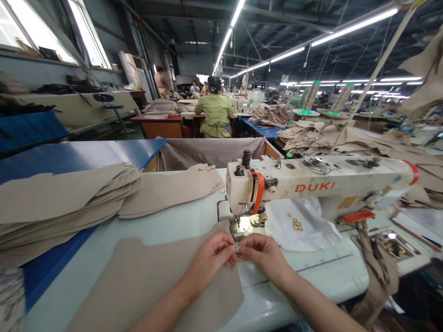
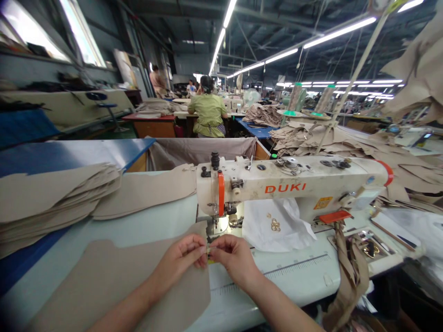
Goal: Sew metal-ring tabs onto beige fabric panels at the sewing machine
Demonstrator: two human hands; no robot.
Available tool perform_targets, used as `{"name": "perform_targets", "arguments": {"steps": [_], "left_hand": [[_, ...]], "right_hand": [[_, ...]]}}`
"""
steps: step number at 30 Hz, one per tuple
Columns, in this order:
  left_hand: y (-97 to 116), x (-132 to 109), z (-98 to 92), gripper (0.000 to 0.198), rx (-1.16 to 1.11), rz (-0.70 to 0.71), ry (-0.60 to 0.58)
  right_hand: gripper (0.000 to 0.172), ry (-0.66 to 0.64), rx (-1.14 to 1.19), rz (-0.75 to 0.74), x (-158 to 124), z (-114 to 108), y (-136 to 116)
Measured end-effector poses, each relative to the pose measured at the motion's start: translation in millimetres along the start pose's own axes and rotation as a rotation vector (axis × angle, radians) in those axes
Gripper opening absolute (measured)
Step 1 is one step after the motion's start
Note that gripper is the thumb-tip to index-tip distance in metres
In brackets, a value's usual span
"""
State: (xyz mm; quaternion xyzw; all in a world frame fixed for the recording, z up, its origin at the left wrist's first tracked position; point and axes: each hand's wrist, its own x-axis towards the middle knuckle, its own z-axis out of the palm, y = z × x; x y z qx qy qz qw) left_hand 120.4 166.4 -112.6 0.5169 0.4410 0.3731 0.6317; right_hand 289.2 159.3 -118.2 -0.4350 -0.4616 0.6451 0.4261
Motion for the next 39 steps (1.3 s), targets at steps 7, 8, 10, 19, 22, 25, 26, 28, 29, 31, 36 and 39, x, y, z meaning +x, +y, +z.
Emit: {"name": "perform_targets", "arguments": {"steps": [7, 8, 10, 19, 22, 25, 26, 28, 29, 31, 36, 39], "left_hand": [[1.4, 4.5, -4.1, 0.035, -0.055, -0.073, 0.020], [1.9, 4.6, -3.8, 0.032, -0.046, -0.073, 0.008], [3.1, 4.4, -3.2, 0.027, -0.025, -0.080, 0.006], [4.6, 0.9, -2.4, 0.014, 0.080, -0.058, -0.076], [2.7, -1.1, -2.7, 0.010, 0.133, -0.003, -0.074], [-2.3, -1.5, -4.3, 0.007, 0.191, 0.020, -0.055], [-4.1, -1.4, -4.9, 0.006, 0.209, 0.021, -0.050], [-7.0, -1.1, -5.7, 0.005, 0.232, 0.017, -0.049], [-7.9, -1.0, -5.8, 0.005, 0.232, 0.015, -0.051], [-8.8, -0.9, -5.4, 0.005, 0.211, 0.029, -0.042], [-9.8, -0.6, -5.0, 0.006, 0.158, 0.115, 0.009], [-9.1, 0.2, -5.3, 0.009, 0.135, 0.111, 0.024]], "right_hand": [[0.036, 0.058, 0.096, 0.039, 2.8, 5.5, -1.4], [0.036, 0.052, 0.102, 0.036, 2.9, 6.6, -1.4], [0.036, 0.036, 0.105, 0.032, 3.2, 8.1, -0.7], [0.024, -0.013, -0.133, -0.038, -5.9, 8.1, -3.5], [0.015, 0.016, -0.358, -0.149, -13.9, 11.0, -5.3], [0.016, 0.012, -0.486, -0.211, -19.1, 11.6, -5.5], [0.016, 0.004, -0.505, -0.211, -20.1, 11.2, -5.6], [0.014, -0.011, -0.542, -0.212, -21.4, 9.7, -6.2], [0.012, -0.015, -0.564, -0.220, -21.8, 8.9, -6.8], [0.008, -0.019, -0.604, -0.250, -22.3, 8.0, -8.2], [0.010, 0.000, -0.631, -0.319, -21.7, 9.5, -9.6], [0.011, 0.065, -0.613, -0.305, -20.4, 11.3, -5.5]]}}
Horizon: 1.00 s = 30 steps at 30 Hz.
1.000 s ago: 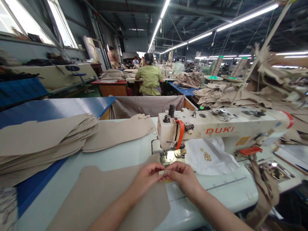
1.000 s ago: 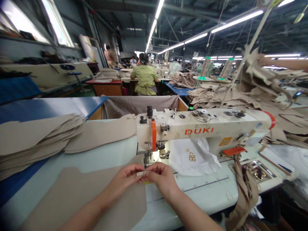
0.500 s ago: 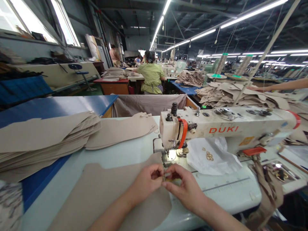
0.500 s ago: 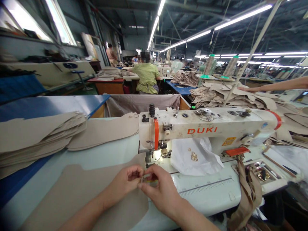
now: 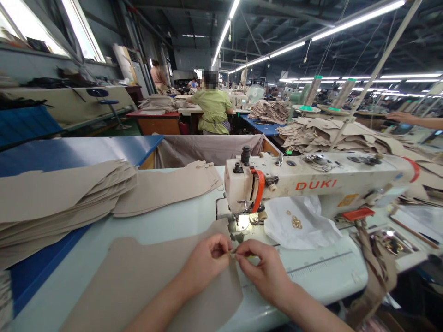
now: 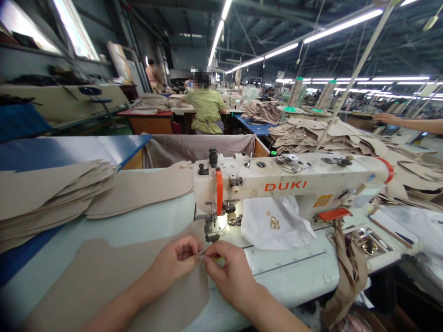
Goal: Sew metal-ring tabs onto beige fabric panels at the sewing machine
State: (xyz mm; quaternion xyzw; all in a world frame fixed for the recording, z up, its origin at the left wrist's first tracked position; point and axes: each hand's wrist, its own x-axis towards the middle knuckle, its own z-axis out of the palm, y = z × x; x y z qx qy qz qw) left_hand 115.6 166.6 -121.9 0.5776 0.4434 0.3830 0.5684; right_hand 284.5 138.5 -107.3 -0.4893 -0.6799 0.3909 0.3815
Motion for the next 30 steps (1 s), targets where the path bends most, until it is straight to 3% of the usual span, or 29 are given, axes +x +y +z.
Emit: {"name": "perform_targets", "arguments": {"steps": [10, 19, 23, 26, 30], "left_hand": [[7.0, -0.5, 1.6, 0.011, 0.000, -0.085, 0.081], [8.0, -1.0, 3.7, 0.018, -0.096, -0.086, 0.066], [6.0, -2.8, 4.9, 0.013, 0.011, -0.031, 0.108], [5.1, -4.6, 4.8, 0.008, 0.103, 0.037, 0.134], [7.1, -6.2, 5.6, 0.005, 0.157, 0.080, 0.137]], "right_hand": [[0.011, 0.192, 0.097, 0.138, 1.4, 17.6, 13.3], [0.009, 0.173, 0.127, 0.086, 2.9, 15.9, 14.7], [0.011, 0.148, 0.162, 0.087, 0.7, 15.4, 16.5], [0.005, 0.138, 0.272, 0.116, -0.4, 15.1, 19.2], [0.011, 0.100, 0.423, 0.186, 0.5, 14.3, 20.5]]}}
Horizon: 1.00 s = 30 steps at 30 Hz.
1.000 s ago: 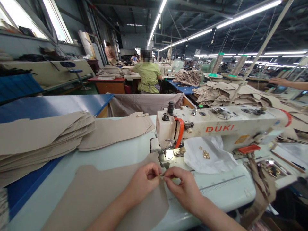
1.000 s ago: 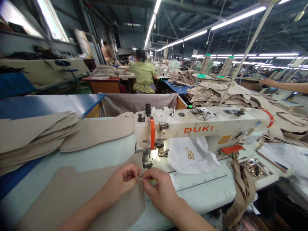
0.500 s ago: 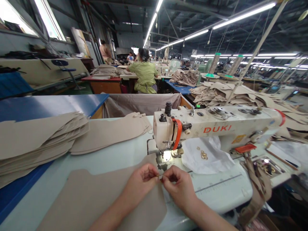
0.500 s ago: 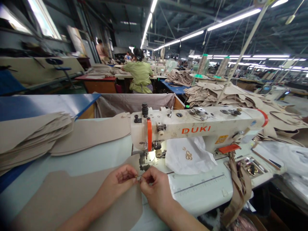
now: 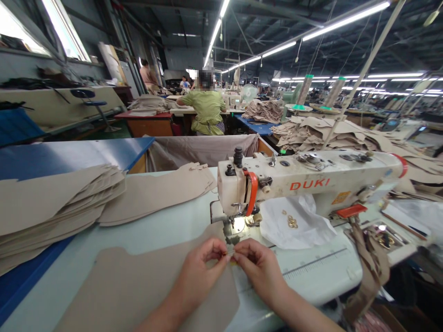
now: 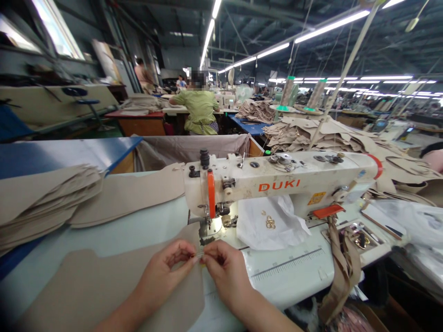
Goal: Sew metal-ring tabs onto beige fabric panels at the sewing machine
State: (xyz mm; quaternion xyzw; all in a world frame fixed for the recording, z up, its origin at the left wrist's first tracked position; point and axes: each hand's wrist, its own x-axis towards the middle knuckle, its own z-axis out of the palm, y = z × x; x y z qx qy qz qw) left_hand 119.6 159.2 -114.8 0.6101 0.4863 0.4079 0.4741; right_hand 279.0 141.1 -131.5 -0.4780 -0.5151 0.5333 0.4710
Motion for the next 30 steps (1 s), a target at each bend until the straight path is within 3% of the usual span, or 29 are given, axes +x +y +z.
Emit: {"name": "perform_targets", "arguments": {"steps": [6, 9, 13, 17, 24, 30], "left_hand": [[-0.2, 0.7, 0.6, 0.007, 0.000, 0.005, -0.001], [-2.8, 1.6, -1.2, 0.010, 0.013, -0.021, -0.070], [-1.6, 1.6, -4.1, 0.014, 0.130, -0.010, -0.145], [4.5, 0.1, -4.1, 0.015, 0.266, 0.067, -0.117], [6.0, -3.6, 0.1, 0.019, 0.346, 0.140, -0.075], [15.9, -3.0, -8.0, 0.020, 0.365, 0.085, -0.202]], "right_hand": [[0.014, -0.014, 0.038, 0.045, 2.5, -1.0, -8.8], [0.014, -0.034, -0.025, 0.022, 2.7, -2.4, -12.8], [0.013, -0.038, -0.063, 0.009, 3.1, -3.5, -12.6], [0.011, -0.022, -0.035, 0.026, 3.4, -4.2, -9.4], [0.012, 0.059, -0.259, -0.069, -1.0, -6.2, -20.6], [0.012, -0.022, -0.363, -0.073, -3.8, -9.5, -27.3]]}}
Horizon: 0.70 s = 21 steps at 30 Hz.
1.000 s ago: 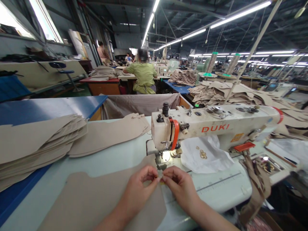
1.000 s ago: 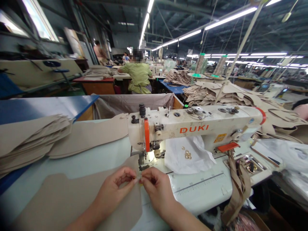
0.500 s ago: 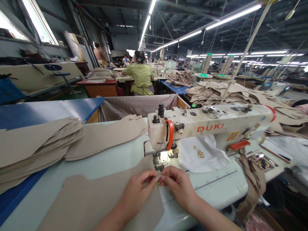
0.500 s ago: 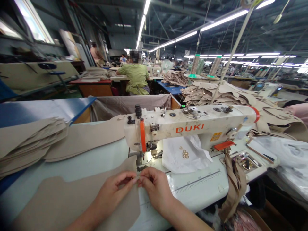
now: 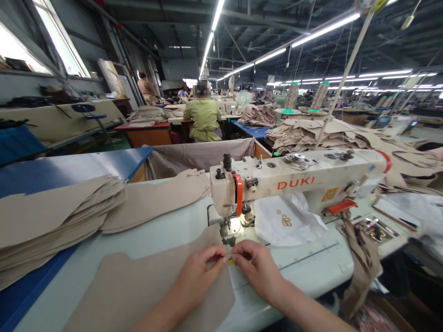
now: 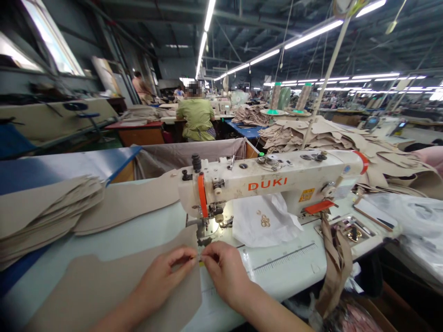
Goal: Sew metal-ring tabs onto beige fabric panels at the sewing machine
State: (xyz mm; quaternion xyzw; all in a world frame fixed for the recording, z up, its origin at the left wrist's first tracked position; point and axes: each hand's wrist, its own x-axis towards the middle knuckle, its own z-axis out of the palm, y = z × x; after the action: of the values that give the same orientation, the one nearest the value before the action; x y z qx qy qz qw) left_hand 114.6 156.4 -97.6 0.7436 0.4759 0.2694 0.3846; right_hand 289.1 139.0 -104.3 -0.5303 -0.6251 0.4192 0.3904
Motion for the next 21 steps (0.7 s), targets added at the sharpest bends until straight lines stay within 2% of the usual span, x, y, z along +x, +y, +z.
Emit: {"name": "perform_targets", "arguments": {"steps": [2, 6, 8, 11, 15, 21], "left_hand": [[-1.4, 3.0, -10.1, 0.024, 0.032, -0.001, -0.011], [-22.9, 12.7, -22.0, 0.037, 0.292, 0.061, 0.165], [-38.2, 13.9, -18.0, 0.042, 0.467, 0.136, 0.190], [-52.9, 7.0, -4.7, 0.047, 0.637, 0.217, 0.169], [-52.7, -7.4, 5.9, 0.050, 0.717, 0.263, 0.174], [-47.0, -11.7, 3.2, 0.046, 0.689, 0.289, 0.198]], "right_hand": [[0.011, -0.025, 0.034, 0.029, 0.9, -0.2, 0.9], [0.012, -0.064, 0.148, 0.113, 6.1, 0.3, 4.2], [0.010, -0.081, 0.173, 0.163, 9.8, -0.5, 6.0], [0.009, -0.099, 0.156, 0.232, 16.1, -2.3, 8.3], [0.012, -0.113, 0.131, 0.300, 28.9, 3.1, 8.3], [0.015, -0.195, 0.090, 0.414, 55.1, 23.2, 4.0]]}}
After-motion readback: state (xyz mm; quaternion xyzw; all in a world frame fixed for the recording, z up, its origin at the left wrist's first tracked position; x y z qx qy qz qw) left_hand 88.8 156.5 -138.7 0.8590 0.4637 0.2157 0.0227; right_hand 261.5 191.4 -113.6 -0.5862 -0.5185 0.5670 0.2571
